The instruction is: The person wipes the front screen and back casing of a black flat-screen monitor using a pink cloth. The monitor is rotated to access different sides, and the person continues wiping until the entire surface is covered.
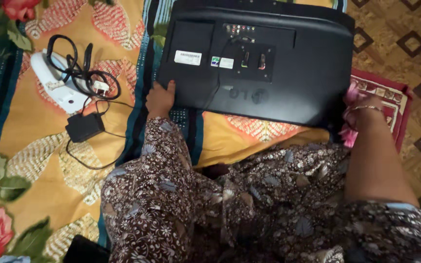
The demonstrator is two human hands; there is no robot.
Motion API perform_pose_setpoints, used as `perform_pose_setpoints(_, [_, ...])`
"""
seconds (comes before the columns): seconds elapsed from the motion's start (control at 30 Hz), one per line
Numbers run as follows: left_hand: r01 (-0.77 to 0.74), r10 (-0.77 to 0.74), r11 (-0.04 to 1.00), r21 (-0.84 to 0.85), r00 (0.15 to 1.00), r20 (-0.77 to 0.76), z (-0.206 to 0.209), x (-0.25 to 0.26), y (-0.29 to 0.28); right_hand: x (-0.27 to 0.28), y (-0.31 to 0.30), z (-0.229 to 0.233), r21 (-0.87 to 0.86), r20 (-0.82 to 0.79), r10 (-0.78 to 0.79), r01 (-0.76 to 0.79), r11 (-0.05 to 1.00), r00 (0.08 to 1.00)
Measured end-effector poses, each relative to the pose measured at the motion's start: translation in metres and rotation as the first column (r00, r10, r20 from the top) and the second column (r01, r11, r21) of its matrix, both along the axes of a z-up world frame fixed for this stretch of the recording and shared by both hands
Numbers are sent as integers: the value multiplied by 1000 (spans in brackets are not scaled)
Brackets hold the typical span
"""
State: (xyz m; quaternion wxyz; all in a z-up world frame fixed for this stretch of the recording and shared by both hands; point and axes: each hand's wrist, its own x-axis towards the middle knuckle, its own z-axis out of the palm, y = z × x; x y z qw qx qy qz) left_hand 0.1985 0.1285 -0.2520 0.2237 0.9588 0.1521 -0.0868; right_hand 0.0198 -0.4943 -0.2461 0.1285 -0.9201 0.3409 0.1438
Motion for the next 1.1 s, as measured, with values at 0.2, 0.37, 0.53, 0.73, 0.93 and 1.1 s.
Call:
perform_pose_setpoints(0.2, [-84, 83, 996, 32, 996, 11, 8, 7, -3, 2, 8, -10, 362, -163, -361, 396, 844, 918])
perform_pose_setpoints(0.37, [-186, 186, 982, 9, 978, -93, 7, 17, 2, 4, 9, -7, 207, -115, -192, 213, 955, 975])
perform_pose_setpoints(0.53, [-188, 183, 982, -21, 972, -147, 26, 21, 14, -10, 12, 33, 60, -93, -193, 199, 978, 977])
perform_pose_setpoints(0.73, [-136, 142, 990, 38, 961, -238, 118, 11, 49, -59, 57, 109, 61, 215, -191, 182, 981, 958])
perform_pose_setpoints(0.93, [-141, 176, 978, 155, 952, -250, 184, -72, 108, -100, 97, 166, -39, 157, 63, -57, 998, 986])
perform_pose_setpoints(1.1, [-115, 162, 976, 183, 950, -266, 190, -140, 151, -132, 111, 175, 32, 185, 82, -89, 996, 979])
